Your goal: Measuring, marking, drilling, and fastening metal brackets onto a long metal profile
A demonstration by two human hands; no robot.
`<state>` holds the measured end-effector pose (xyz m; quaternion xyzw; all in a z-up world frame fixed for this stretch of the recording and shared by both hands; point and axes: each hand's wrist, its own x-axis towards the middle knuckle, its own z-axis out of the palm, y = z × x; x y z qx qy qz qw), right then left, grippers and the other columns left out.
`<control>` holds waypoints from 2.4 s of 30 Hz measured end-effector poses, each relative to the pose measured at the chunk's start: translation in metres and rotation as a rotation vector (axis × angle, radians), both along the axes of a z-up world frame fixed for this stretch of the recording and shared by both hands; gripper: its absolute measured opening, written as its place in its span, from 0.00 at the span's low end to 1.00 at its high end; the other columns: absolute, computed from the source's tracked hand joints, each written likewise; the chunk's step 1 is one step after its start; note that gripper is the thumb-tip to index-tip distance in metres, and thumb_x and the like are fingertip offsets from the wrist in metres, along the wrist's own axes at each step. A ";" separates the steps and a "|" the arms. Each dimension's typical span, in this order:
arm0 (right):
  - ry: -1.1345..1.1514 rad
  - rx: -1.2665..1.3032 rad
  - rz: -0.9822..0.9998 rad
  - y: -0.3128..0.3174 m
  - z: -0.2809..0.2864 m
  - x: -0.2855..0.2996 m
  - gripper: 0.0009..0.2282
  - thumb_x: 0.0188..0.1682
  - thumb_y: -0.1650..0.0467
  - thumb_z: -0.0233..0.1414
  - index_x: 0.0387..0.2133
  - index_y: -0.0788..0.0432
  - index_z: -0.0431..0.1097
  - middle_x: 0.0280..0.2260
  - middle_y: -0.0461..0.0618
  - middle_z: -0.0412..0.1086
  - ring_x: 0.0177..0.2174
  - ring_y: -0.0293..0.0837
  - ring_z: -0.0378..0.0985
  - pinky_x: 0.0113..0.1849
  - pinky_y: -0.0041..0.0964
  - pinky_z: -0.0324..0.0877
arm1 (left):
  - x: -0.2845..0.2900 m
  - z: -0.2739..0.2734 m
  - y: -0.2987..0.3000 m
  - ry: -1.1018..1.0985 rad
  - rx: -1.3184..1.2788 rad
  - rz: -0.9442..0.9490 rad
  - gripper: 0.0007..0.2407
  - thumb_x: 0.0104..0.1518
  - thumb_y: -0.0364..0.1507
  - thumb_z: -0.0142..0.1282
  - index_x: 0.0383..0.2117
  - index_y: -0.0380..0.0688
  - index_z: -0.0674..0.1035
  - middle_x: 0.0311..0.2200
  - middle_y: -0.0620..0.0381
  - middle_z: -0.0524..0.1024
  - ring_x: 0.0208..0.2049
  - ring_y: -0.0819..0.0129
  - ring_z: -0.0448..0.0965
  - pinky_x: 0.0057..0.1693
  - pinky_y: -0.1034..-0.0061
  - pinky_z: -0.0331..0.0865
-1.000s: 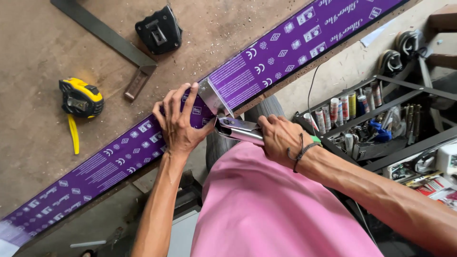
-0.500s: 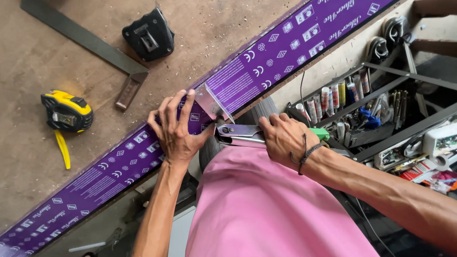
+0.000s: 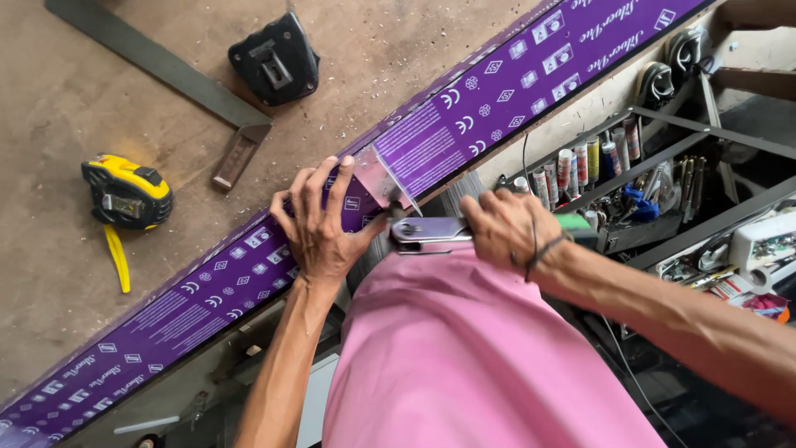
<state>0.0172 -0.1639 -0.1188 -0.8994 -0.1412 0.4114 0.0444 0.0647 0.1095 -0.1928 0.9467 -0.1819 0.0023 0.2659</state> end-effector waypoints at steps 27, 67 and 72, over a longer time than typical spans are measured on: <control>0.068 -0.109 -0.146 0.015 0.032 0.011 0.25 0.34 0.73 0.57 0.46 0.63 0.58 0.46 0.64 0.64 0.38 0.68 0.77 0.39 0.62 0.75 | -0.001 0.002 -0.001 0.022 0.033 -0.047 0.39 0.48 0.60 0.65 0.64 0.55 0.73 0.59 0.56 0.71 0.57 0.54 0.70 0.56 0.46 0.56; 0.298 -0.069 -0.063 -0.024 0.021 0.035 0.19 0.37 0.67 0.54 0.44 0.57 0.67 0.32 0.57 0.74 0.39 0.63 0.81 0.36 0.56 0.76 | 0.002 -0.010 -0.034 -0.039 0.021 0.093 0.34 0.47 0.50 0.60 0.64 0.57 0.69 0.55 0.59 0.69 0.53 0.58 0.70 0.58 0.46 0.58; 0.196 -0.193 0.047 -0.019 0.002 0.031 0.21 0.43 0.65 0.60 0.49 0.56 0.66 0.46 0.53 0.60 0.50 0.61 0.69 0.43 0.60 0.76 | -0.002 -0.015 -0.035 -0.042 -0.009 0.090 0.29 0.55 0.49 0.47 0.65 0.56 0.68 0.56 0.56 0.68 0.52 0.57 0.71 0.58 0.45 0.58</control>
